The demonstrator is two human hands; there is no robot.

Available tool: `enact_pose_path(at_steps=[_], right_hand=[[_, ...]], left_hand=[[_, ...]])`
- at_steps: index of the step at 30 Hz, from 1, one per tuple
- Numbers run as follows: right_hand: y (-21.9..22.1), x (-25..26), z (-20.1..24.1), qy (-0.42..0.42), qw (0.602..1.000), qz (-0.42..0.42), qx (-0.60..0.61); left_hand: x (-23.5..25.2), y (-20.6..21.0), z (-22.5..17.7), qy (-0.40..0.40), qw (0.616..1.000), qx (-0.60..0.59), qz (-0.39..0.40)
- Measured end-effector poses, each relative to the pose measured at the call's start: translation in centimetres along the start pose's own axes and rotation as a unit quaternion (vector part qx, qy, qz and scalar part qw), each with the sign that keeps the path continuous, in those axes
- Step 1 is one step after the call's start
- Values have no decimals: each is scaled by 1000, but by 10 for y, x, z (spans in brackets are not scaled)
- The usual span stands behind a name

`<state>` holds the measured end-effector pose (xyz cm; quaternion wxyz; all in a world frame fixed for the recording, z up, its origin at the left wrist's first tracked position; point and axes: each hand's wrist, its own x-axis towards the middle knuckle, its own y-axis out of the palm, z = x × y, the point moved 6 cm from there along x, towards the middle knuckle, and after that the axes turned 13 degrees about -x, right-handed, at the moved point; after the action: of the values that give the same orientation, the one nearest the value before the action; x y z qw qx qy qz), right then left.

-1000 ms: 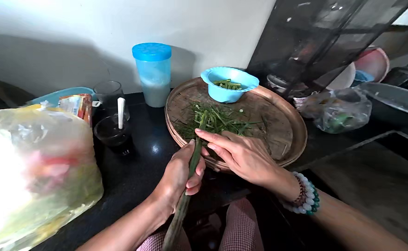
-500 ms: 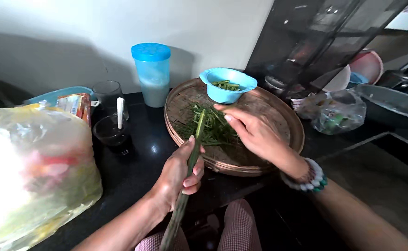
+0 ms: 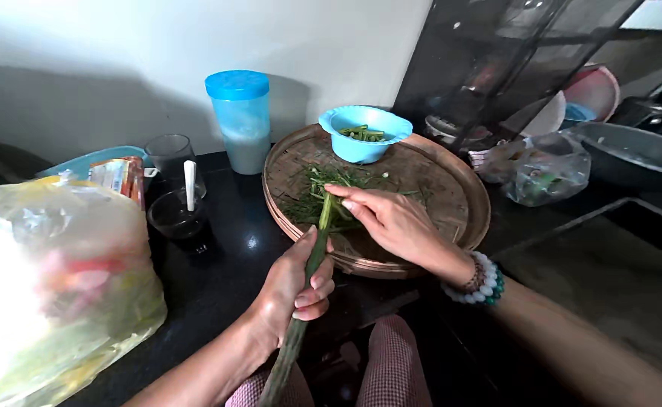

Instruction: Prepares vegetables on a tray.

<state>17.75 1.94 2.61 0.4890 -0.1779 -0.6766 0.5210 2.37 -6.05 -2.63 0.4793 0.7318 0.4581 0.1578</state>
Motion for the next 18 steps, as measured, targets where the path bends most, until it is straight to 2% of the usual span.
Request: enact_pose_path(at_steps=[2,5,7,10,13,16,18], right_hand=[[-2,6,-18,36,998,39,24],[-6,2,-49,129,968,186,108],[-3,3,-62,161,952,249,78],[-13,5,-49,135,975,178,14],[-25,-4,-2,38,996,81,15],[-17,-25,36,-54,998,37,4],[-12,-33,44,-78,997,3,-26]], left_hand=[[0,1,1,-6,1000,2,3],[-2,2,-4,2,1000,-11,-9],[-1,-1,-8,23,999,-2,-30],[0,-4,-11,42,998,7,-48],[1,-3,-10,38,998,-7,-44],[2,-2,-8,34,999,-11,-36],[0,-1,-7,35,999,-6,-39]])
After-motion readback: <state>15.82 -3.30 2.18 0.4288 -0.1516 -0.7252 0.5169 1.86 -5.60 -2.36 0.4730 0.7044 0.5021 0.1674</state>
